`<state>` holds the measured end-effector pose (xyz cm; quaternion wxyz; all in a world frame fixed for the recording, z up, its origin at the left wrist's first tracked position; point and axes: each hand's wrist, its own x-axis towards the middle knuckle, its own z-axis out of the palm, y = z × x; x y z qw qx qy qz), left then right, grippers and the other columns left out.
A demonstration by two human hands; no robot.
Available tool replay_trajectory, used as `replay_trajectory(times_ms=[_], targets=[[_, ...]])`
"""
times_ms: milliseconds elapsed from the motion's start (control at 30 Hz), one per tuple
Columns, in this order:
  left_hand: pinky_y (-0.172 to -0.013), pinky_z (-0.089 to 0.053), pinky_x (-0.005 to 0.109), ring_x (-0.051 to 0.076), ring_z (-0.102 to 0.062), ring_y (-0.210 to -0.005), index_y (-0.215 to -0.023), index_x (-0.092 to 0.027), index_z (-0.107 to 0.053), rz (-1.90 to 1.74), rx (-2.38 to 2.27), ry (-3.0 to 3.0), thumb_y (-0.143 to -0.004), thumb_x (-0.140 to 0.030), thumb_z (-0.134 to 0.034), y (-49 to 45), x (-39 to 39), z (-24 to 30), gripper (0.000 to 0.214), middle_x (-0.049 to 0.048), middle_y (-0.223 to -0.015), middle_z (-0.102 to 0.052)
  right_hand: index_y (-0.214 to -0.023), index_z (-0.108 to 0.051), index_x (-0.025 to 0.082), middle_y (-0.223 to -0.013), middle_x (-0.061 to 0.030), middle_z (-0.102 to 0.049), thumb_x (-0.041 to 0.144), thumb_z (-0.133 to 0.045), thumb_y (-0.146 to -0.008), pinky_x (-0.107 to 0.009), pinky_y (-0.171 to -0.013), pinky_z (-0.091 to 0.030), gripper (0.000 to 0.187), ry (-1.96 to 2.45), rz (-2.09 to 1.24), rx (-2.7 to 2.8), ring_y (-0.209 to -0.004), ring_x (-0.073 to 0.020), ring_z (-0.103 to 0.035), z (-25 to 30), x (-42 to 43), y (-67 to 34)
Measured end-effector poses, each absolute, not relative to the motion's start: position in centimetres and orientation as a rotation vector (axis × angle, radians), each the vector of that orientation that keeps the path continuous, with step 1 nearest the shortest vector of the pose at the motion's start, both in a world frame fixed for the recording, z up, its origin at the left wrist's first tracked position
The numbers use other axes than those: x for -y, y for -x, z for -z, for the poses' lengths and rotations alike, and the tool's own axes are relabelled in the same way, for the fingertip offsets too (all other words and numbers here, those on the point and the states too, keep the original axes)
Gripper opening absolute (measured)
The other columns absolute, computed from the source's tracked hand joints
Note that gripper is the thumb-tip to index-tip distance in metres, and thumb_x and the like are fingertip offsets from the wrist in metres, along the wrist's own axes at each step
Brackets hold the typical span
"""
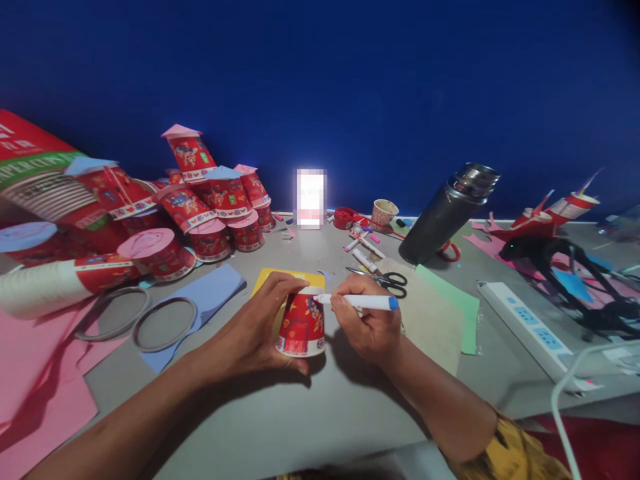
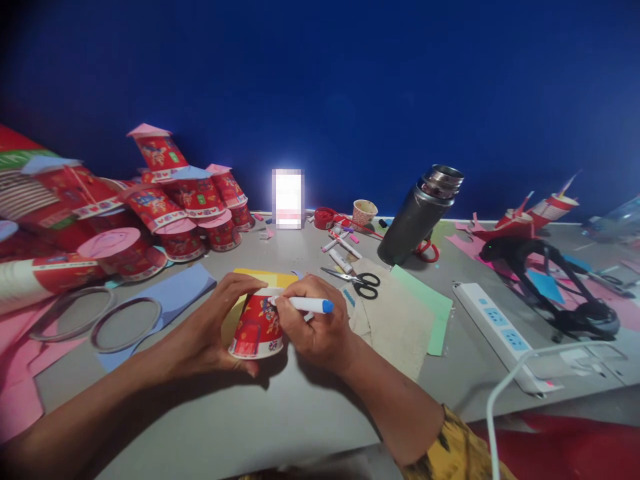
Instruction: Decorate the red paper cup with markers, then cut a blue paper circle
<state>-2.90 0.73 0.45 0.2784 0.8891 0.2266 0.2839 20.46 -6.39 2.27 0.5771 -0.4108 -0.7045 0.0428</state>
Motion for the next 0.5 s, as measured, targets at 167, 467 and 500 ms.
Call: replay_trajectory(times_ms=[167, 467, 500], targets=[[-0.113, -0.055, 0.054, 0.036, -0.060, -0.131, -0.153, -0.035, -0.046, -0.829, -0.559, -2.409, -0.062, -0.065, -0.102, 2.82, -0.87, -0.43, 0.111, 0.0116, -0.141, -0.056, -0.088, -0.065, 0.025, -0.071, 0.0014, -0.070, 0.021, -0.065, -0.097, -0.027, -0.056, -0.050, 0.010, 0.973, -0.170, 1.704, -0.056, -0.0137, -0.062, -2.43, 6.63, -20.21], [-0.112, -0.055, 0.055, 0.037, -0.063, -0.128, -0.150, -0.033, -0.049, -0.845, -0.599, -2.378, -0.057, -0.065, -0.105, 2.65, -0.87, -0.09, 0.113, 0.0120, -0.139, -0.058, -0.091, -0.064, 0.025, -0.071, 0.0027, -0.068, 0.015, -0.065, -0.096, -0.027, -0.056, -0.048, 0.011, 0.905, -0.136, 1.701, -0.056, -0.0136, -0.060, -2.56, 6.50, -20.22], [-0.112, -0.056, 0.054, 0.037, -0.063, -0.128, -0.150, -0.033, -0.049, -0.855, -0.592, -2.376, -0.057, -0.065, -0.104, 2.64, -0.87, -0.09, 0.113, 0.0116, -0.139, -0.058, -0.091, -0.064, 0.025, -0.072, 0.0026, -0.069, 0.015, -0.065, -0.096, -0.027, -0.057, -0.048, 0.011, 0.902, -0.146, 1.703, -0.057, -0.0138, -0.061, -2.53, 6.52, -20.25]])
